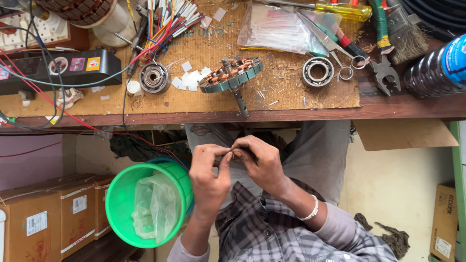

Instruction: The person inserts small white insulating pieces into the slots of a motor armature. They use a screwdriver to press the pieces into place and scissors to trim excess material. The person repeats this process for multiple slots around the armature.

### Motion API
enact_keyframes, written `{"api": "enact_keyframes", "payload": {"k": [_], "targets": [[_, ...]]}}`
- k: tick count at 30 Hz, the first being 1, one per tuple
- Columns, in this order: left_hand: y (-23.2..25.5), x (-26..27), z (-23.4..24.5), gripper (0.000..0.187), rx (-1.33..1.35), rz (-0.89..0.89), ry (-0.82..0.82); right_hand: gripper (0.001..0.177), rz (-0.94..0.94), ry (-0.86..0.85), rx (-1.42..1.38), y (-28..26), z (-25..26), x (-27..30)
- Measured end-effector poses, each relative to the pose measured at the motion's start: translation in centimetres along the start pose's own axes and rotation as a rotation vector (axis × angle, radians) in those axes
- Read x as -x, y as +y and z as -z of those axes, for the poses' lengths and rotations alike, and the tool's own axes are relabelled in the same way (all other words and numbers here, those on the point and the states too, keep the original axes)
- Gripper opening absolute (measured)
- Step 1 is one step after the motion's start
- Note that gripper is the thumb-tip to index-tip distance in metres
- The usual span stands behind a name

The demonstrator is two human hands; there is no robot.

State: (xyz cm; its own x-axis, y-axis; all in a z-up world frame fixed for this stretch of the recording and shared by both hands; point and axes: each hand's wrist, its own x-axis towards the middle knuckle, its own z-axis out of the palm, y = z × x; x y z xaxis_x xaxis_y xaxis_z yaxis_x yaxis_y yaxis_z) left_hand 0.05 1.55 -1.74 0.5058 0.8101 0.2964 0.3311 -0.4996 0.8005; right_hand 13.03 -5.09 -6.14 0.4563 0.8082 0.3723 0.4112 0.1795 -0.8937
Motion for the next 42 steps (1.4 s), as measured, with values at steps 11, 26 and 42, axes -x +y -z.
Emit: {"api": "enact_keyframes", "payload": {"k": [11,26,42], "targets": [[-0.3,-1.2,3.2,0.014,-0.013,-0.053,-0.166,0.015,-0.596,-0.300,-0.571,1.3,0.6,0.9],[-0.1,0.6,3.9,0.023,0.435,-0.070,-0.440,0.015,-0.896,-0.501,-1.260,0.0,3.8,2.9],[-1.5,-4.1,1.5,0.056,0.077,-0.432,-0.166,0.030,-0.629,0.000,-1.018,2.8,7.1,2.7]]}}
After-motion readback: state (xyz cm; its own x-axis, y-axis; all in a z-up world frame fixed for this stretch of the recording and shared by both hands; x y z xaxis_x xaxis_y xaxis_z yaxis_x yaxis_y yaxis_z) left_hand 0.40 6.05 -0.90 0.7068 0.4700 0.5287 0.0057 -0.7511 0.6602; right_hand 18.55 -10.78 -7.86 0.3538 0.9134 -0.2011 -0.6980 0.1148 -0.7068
